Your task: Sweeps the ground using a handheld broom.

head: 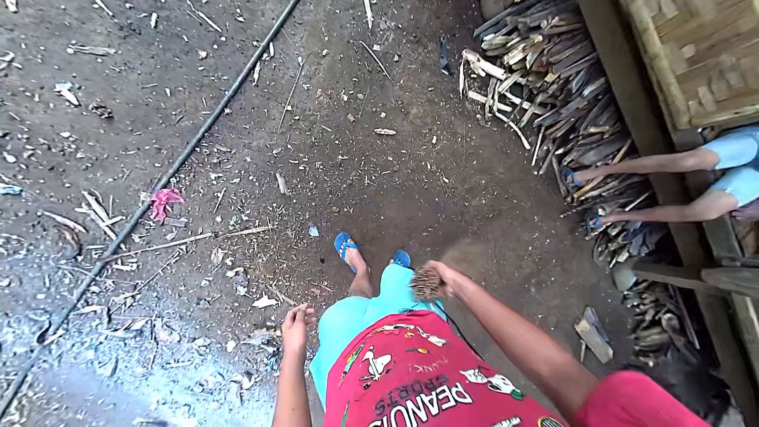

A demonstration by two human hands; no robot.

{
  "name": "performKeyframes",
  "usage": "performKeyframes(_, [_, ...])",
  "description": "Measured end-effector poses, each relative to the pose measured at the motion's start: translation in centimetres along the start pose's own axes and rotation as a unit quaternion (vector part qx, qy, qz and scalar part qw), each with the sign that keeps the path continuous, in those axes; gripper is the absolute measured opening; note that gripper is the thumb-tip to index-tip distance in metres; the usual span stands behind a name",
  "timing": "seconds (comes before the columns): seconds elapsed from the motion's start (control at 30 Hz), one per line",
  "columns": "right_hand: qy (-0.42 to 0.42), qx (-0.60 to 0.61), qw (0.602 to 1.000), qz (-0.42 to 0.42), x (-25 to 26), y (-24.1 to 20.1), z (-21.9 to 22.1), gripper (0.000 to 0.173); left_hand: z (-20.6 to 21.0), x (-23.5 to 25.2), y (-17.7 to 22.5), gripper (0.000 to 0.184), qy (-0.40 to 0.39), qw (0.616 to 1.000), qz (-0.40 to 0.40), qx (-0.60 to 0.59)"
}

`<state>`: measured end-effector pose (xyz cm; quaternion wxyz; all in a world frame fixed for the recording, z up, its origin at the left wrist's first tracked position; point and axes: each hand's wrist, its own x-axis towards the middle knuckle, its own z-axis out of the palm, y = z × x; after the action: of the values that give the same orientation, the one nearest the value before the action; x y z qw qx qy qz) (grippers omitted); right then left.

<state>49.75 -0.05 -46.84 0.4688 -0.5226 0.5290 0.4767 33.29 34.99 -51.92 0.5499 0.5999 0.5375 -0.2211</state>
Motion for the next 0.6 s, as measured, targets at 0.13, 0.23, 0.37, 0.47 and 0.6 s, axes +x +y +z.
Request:
performKeyframes(0.13, [-0.231, -0.149, 0.957, -0.092, -1.2, -3.6, 12.7, 0.03, -2.0, -1.8, -4.1, 0.045, 0.06, 0.996, -0.055, -0.028])
performKeyframes(0.23, [-0.273, -0.105, 0.953, -0.081, -4.9, -6.3, 18.4, 0.021, -2.0, -3.4, -6.8, 0.047, 0.078, 0.989, -0.127, -0.016])
performKeyframes(0.37, [-0.388, 0.042, 0.909, -0.143, -2.8, -6.7, 11.0, 0.025, 0.9, -2.8, -5.7, 0.046, 0.043, 0.989, -0.141, 0.012])
performKeyframes(0.47, [-0.332, 0.027, 0.934, -0.126, -3.4, -4.3, -1.2, 0.028, 3.8, -0.5, -2.8, 0.043, -0.045, 0.991, -0.09, 0.087])
performKeyframes(0.6, [-0.073, -0.092, 0.98, -0.16, -7.5, -1.7, -15.0, 0.047, 7.8, 3.0, 3.9, 0.041, -0.104, 0.988, -0.002, 0.117])
